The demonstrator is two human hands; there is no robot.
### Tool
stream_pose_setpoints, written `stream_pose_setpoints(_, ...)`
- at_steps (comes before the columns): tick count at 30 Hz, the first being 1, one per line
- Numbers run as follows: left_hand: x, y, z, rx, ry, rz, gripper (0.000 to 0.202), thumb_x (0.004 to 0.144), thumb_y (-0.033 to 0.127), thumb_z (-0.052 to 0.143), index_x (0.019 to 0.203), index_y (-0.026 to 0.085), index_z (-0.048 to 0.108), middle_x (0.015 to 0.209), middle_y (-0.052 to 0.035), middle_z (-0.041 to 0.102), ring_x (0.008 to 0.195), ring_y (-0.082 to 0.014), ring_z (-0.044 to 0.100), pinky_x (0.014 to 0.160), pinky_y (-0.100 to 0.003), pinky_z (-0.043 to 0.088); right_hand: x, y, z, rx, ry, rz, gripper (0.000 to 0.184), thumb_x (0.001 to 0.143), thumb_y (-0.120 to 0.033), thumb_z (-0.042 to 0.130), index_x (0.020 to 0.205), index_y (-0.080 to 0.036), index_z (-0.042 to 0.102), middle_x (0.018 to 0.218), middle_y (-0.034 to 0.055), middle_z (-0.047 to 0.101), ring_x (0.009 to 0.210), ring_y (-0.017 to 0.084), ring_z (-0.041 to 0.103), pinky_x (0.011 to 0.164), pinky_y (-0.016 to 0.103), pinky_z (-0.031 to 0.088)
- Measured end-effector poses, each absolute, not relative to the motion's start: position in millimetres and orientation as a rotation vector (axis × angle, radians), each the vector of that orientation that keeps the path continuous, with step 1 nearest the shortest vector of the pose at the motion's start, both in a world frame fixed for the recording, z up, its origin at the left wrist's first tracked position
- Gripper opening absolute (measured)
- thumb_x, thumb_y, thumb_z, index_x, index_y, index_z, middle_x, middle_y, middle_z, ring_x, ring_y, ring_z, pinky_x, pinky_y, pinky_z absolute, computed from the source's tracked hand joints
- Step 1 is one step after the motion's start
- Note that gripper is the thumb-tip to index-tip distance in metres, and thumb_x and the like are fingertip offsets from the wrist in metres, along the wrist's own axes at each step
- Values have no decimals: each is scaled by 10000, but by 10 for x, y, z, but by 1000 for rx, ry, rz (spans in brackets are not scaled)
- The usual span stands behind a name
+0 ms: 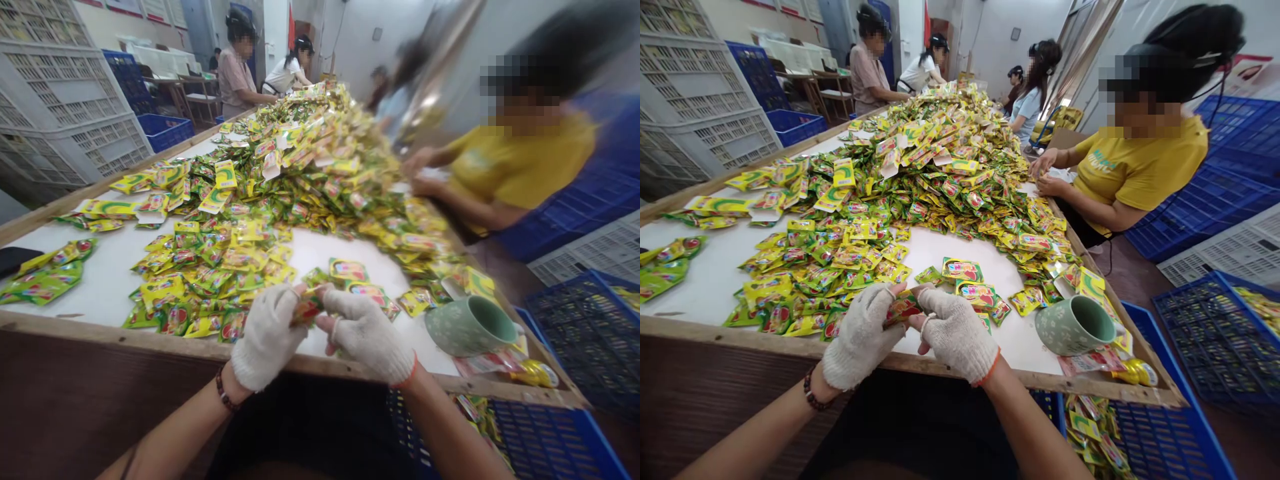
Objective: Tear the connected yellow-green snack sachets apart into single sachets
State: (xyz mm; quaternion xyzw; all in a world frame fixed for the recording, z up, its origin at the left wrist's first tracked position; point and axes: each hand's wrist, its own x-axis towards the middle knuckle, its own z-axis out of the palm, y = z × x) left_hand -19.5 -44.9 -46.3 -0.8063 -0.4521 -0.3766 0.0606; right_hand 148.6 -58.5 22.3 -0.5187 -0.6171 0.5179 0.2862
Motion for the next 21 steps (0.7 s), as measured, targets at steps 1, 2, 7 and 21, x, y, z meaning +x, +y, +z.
stream_pose_setpoints(1, -186, -448, -474, -2456, -1320, -1164, 523, 718, 135, 618, 1220, 155, 476, 1016, -106, 611, 940, -273, 588, 818, -415, 511, 1491, -568, 210, -1378, -1679, 1441, 190, 795, -212, 569, 950, -151, 660, 798, 5, 641, 458, 62, 580, 419, 168, 447)
stream_pose_setpoints(2, -178, -449, -477, -2478, -1290, -1192, 524, 717, 126, 610, 1222, 156, 476, 1018, -105, 612, 941, -270, 587, 825, -416, 508, 1494, -550, 199, -1371, -1702, 1487, 138, 793, -210, 569, 885, -147, 648, 730, -12, 610, 460, 70, 588, 422, 165, 445)
stream_pose_setpoints(7, -220, -445, -363, -2774, -1471, -1265, 386, 809, 179, 560, 1193, 198, 535, 1030, -82, 635, 969, -243, 589, 871, -402, 500, 1485, -472, 189, -1402, -1843, 1250, 155, 773, -110, 471, 709, -175, 596, 667, -30, 559, 471, 84, 557, 402, 177, 419)
stream_pose_setpoints(21, -598, -453, -367, -2788, -2209, -2459, 361, 756, 272, 693, 1045, 192, 491, 975, -45, 685, 879, -175, 666, 791, -337, 561, 1063, -562, -350, -1275, -1504, 928, 247, 832, -216, 547, 1074, -169, 569, 980, 75, 669, 872, 197, 658, 797, 326, 542)
